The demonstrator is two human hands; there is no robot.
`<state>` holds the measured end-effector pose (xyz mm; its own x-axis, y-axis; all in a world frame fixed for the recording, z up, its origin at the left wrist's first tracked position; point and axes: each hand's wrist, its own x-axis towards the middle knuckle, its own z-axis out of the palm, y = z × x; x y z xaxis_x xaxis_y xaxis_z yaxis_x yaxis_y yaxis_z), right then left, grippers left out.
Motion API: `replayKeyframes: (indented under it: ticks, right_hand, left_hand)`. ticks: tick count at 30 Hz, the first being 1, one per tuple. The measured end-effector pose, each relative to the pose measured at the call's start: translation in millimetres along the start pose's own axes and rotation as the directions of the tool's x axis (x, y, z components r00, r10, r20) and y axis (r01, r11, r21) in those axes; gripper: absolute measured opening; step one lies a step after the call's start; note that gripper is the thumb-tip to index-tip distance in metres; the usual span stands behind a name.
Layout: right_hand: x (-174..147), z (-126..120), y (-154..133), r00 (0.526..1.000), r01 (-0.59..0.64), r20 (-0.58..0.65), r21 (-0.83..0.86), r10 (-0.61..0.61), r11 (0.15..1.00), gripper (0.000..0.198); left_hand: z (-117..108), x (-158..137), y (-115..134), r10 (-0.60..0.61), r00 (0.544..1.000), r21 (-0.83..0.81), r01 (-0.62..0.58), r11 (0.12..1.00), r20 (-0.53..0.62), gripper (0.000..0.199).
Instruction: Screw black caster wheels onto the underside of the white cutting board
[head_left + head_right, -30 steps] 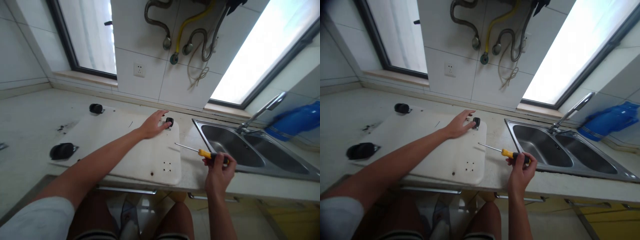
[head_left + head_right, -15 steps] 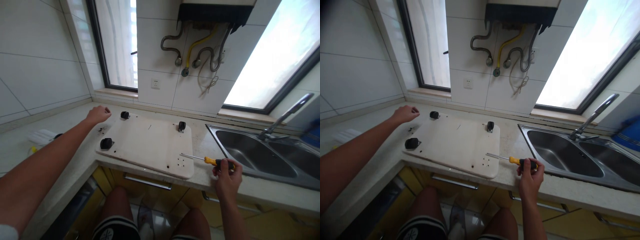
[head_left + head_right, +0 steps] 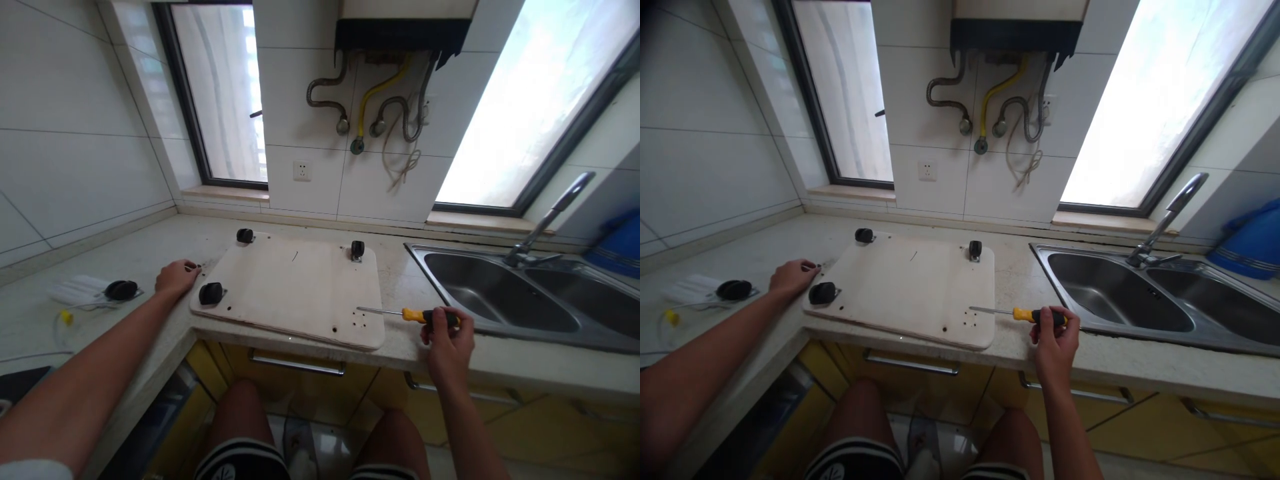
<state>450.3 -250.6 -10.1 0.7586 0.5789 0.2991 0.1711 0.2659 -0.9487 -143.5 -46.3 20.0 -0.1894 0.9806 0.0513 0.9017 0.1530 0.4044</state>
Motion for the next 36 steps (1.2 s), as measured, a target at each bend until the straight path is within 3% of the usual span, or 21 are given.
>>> replayKeyframes:
  ticks: [4, 9, 17, 22, 25, 28, 31, 33, 36]
  right_hand:
    - [0.6, -1.3, 3.4, 1.0, 0.009, -0.008, 0.007, -0.009, 1.0, 0.07]
    - [-1.5, -3.1, 3.0, 1.0, 0.018, -0.009, 0.007, -0.018, 1.0, 0.068]
    - [-1.3, -2.3, 3.1, 1.0, 0.019, -0.015, 0.033, -0.019, 0.999, 0.067]
    - [-1.9, -2.7, 4.1, 1.0, 0.021, -0.019, 0.055, -0.02, 0.998, 0.066]
    - [-2.0, -2.7, 3.2, 1.0, 0.021, -0.013, 0.069, -0.02, 0.997, 0.066]
    - [-1.5, -2.4, 1.7, 1.0, 0.015, -0.022, 0.092, -0.013, 0.996, 0.068]
    - [-4.0, -1.0, -2.0, 0.999, 0.001, -0.05, 0.146, 0.007, 0.989, 0.071]
    - [-11.3, 0.6, -7.8, 0.998, -0.009, -0.064, 0.208, 0.023, 0.978, 0.072]
    - [-34.0, 3.0, -24.0, 0.998, -0.017, -0.049, 0.308, 0.034, 0.951, 0.072]
  left_hand:
    - [4.4, 3.8, 4.4, -0.173, 0.976, 0.031, 0.179, 0.983, -0.13, 0.053]
    - [7.2, 1.3, 7.4, -0.182, 0.966, 0.033, 0.192, 0.981, -0.185, 0.037]
    - [-0.6, -10.9, 15.2, -0.162, 0.954, -0.084, 0.146, 0.986, -0.252, 0.017]
    - [-16.8, -13.8, 42.6, -0.149, 0.928, -0.275, 0.052, 0.96, -0.342, 0.01]
    - [-27.7, -15.9, 65.8, -0.095, 0.926, -0.404, -0.065, 0.913, -0.364, 0.022]
    - [-34.4, -30.3, 96.1, -0.033, 0.922, -0.553, -0.203, 0.808, -0.387, 0.032]
    - [-34.0, -64.6, 135.8, 0.047, 0.933, -0.808, -0.334, 0.485, -0.357, 0.042]
    - [-29.9, -96.0, 164.2, 0.151, 0.952, -0.896, -0.301, 0.328, -0.265, 0.051]
    - [-19.5, -144.1, 201.2, 0.341, 0.938, -0.956, -0.149, 0.252, -0.056, 0.051]
